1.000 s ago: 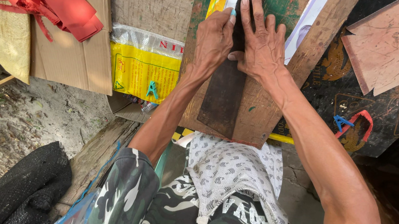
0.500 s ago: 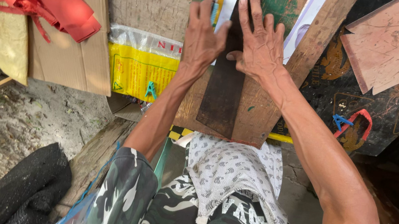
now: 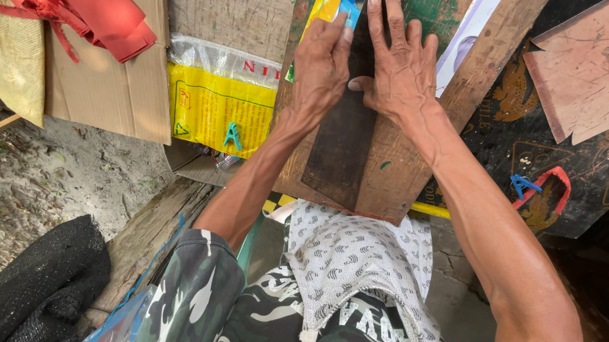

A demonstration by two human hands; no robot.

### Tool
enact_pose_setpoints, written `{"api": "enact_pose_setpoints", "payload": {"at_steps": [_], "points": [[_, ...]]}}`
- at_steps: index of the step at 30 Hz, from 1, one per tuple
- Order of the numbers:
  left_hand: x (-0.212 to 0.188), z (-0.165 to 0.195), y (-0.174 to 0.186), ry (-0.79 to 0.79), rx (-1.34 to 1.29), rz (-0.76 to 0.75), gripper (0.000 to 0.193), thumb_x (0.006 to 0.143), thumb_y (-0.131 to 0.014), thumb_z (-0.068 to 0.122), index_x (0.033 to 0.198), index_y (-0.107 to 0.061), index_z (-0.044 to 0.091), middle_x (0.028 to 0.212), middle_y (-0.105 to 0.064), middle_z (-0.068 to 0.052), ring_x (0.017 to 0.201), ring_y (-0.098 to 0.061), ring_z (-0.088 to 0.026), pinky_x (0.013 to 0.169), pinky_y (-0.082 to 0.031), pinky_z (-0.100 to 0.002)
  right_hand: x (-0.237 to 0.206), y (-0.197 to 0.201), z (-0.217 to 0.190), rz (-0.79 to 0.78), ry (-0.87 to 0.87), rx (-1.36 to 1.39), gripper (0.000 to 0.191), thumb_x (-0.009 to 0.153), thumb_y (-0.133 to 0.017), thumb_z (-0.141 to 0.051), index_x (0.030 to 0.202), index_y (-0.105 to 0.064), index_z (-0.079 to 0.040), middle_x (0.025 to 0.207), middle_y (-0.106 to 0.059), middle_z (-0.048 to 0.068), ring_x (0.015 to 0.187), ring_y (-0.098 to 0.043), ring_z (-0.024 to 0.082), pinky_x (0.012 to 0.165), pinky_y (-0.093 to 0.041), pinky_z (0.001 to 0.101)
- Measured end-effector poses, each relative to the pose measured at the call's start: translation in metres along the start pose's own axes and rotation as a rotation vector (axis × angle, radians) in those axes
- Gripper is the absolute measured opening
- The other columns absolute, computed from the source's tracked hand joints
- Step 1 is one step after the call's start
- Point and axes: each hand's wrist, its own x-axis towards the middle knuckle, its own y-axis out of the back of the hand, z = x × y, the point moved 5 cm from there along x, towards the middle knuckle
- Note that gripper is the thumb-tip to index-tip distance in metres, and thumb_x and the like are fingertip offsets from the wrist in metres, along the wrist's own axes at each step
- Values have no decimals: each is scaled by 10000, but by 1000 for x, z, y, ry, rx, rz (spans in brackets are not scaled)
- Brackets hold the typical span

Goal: The person folds a red paper sheet on a wooden board, lays a long metal straightedge across it, and scores along the edge with a utility knife. They then fold small printed paper sheets into narrow strips and stack the folded pieces on the workbench.

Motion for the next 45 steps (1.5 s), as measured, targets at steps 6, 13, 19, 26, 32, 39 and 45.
{"api": "enact_pose_setpoints", "payload": {"at_steps": [6, 13, 19, 26, 32, 39, 45], "points": [[5, -2, -14, -61, -65, 16, 222, 1051, -586, 141, 1191, -674, -8, 893, -656, -167, 814, -654, -310, 729, -518, -409, 0, 1, 0, -54, -5, 18, 1499, 540, -1009, -429, 1679, -97, -89, 1706, -35, 154, 1158, -469, 386, 898, -412, 500], [12, 3, -13, -64, -51, -33, 223, 1040, -566, 134, 1196, -682, 25, 885, -661, -169, 821, -663, -329, 729, -517, -423, 2, 0, -1, -27, -10, 1, 1528, 525, -1010, -460, 1680, -84, -86, 1706, -37, 157, 1149, -476, 378, 884, -412, 489], [15, 4, -13, -77, 6, -90, 212, 1037, -547, 106, 1191, -665, 21, 908, -676, -195, 842, -674, -367, 736, -518, -454, 0, -2, 3, -17, 3, 15, 1523, 544, -1008, -463, 1693, -75, -107, 1717, -36, 144, 1149, -481, 373, 880, -409, 483], [20, 6, -20, -119, 99, -94, 158, 972, -557, 47, 1100, -626, -14, 898, -672, -234, 834, -663, -418, 712, -509, -499, 0, -4, 1, -16, -6, -26, 1487, 542, -993, -348, 1689, -79, -101, 1712, -46, 151, 1135, -484, 386, 854, -415, 492], [18, 12, -18, -148, 69, -64, 73, 981, -559, 41, 1019, -603, -3, 885, -661, -235, 824, -648, -430, 693, -494, -506, 1, -4, 0, 11, -10, -79, 1435, 542, -937, -258, 1689, -93, -84, 1712, -68, 157, 1110, -494, 392, 806, -420, 493], [16, 12, -19, -164, 73, -60, 25, 952, -555, 12, 965, -565, -6, 847, -629, -236, 796, -631, -424, 674, -481, -510, 0, -8, 0, 16, -13, -88, 1388, 557, -874, -177, 1701, -94, -78, 1724, -73, 157, 1133, -494, 396, 826, -427, 494], [-24, 3, -9, -77, 78, -135, 63, 966, -575, -8, 1023, -563, -34, 824, -604, -237, 754, -616, -424, 634, -464, -514, -1, -7, -1, 71, 28, -66, 1415, 580, -944, -297, 1688, -95, -69, 1706, -63, 176, 1122, -485, 401, 816, -410, 505]]}}
